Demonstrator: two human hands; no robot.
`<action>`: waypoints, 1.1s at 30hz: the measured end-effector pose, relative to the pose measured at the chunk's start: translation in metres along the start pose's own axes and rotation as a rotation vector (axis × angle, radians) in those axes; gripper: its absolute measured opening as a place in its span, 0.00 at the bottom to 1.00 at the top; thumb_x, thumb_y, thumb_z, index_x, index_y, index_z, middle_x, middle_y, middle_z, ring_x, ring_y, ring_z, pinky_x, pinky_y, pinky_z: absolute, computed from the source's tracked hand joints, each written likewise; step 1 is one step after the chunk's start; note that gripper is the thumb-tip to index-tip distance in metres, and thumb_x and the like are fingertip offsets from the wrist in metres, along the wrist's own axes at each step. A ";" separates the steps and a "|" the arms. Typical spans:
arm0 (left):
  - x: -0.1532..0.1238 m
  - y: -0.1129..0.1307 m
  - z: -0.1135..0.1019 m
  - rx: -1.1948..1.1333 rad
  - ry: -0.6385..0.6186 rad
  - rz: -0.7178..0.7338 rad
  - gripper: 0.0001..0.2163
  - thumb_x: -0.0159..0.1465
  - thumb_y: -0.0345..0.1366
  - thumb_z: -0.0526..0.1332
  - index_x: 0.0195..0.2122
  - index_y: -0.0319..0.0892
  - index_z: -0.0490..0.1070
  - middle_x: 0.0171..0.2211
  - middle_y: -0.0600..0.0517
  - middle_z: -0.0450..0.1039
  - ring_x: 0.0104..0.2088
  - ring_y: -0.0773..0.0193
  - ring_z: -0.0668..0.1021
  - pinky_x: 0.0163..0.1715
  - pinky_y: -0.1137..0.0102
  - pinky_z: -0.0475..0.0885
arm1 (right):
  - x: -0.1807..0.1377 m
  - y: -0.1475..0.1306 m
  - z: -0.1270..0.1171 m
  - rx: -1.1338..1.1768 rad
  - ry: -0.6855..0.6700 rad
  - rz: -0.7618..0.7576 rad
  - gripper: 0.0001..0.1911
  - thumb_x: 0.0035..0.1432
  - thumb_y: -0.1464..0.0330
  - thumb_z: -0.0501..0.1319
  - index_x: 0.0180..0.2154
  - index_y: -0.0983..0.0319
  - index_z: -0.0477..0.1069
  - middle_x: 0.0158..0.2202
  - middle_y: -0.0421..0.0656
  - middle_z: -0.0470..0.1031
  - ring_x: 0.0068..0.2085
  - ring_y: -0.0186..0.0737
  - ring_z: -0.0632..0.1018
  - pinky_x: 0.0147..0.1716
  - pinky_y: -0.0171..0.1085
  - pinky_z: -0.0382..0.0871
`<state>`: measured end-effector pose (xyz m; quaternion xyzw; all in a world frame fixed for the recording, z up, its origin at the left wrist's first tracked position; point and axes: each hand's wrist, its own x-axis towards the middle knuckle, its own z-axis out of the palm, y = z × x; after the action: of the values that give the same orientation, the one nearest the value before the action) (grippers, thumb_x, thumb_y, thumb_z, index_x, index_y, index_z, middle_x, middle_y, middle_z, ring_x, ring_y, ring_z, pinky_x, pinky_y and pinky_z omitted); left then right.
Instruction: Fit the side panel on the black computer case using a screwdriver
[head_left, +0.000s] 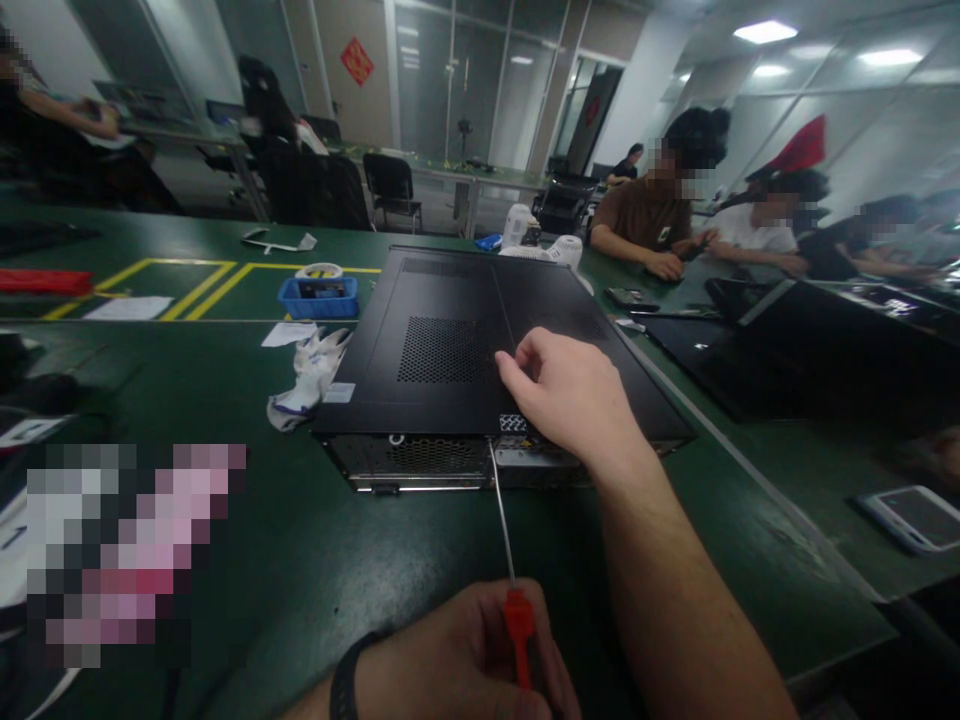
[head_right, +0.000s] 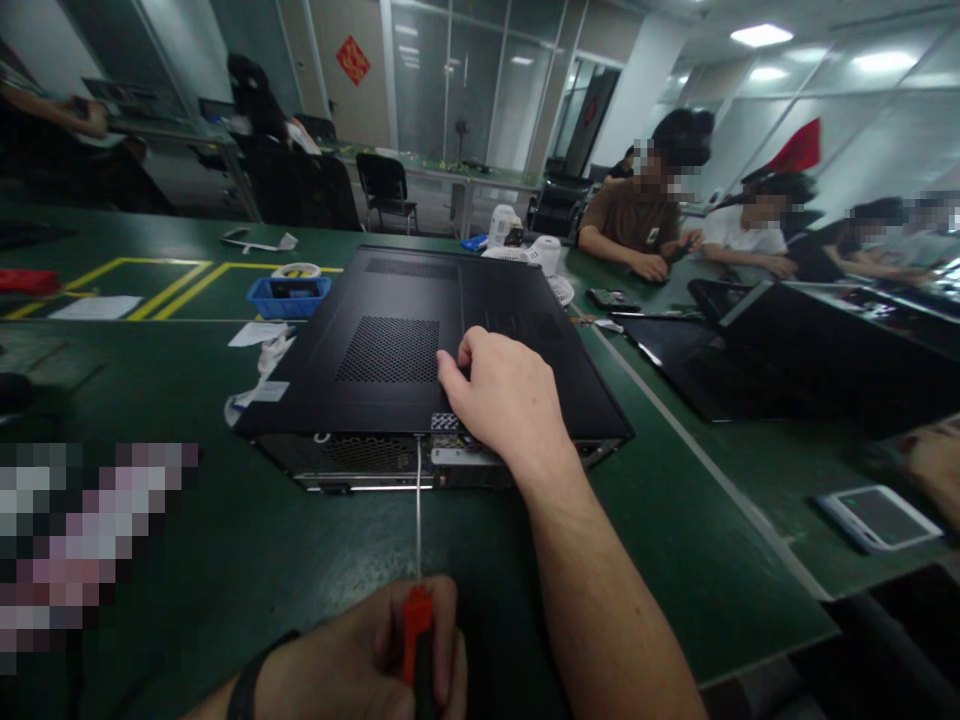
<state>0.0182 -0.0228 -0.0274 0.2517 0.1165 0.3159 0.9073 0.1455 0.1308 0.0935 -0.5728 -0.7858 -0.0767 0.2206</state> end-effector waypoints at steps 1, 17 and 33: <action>0.001 -0.002 0.000 -0.005 0.007 0.002 0.19 0.46 0.40 0.79 0.30 0.38 0.72 0.27 0.51 0.80 0.26 0.71 0.80 0.25 0.80 0.70 | 0.000 0.000 0.000 0.000 -0.005 0.003 0.14 0.65 0.56 0.59 0.31 0.57 0.72 0.30 0.42 0.79 0.31 0.42 0.76 0.29 0.39 0.55; -0.001 0.005 0.003 -0.060 -0.060 -0.040 0.13 0.55 0.36 0.75 0.38 0.36 0.78 0.36 0.44 0.83 0.34 0.66 0.84 0.34 0.76 0.74 | 0.001 -0.001 -0.001 0.004 -0.007 0.013 0.14 0.65 0.56 0.58 0.31 0.57 0.72 0.30 0.42 0.79 0.31 0.43 0.76 0.29 0.40 0.55; -0.004 0.016 0.008 -0.092 -0.125 -0.071 0.16 0.56 0.39 0.74 0.42 0.34 0.81 0.38 0.42 0.83 0.38 0.63 0.83 0.40 0.72 0.73 | 0.000 -0.001 -0.001 -0.006 -0.012 0.008 0.14 0.66 0.56 0.58 0.31 0.57 0.71 0.31 0.42 0.79 0.31 0.43 0.76 0.29 0.39 0.55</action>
<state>0.0095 -0.0178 -0.0116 0.2249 0.0539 0.2723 0.9340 0.1453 0.1303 0.0943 -0.5770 -0.7846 -0.0747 0.2143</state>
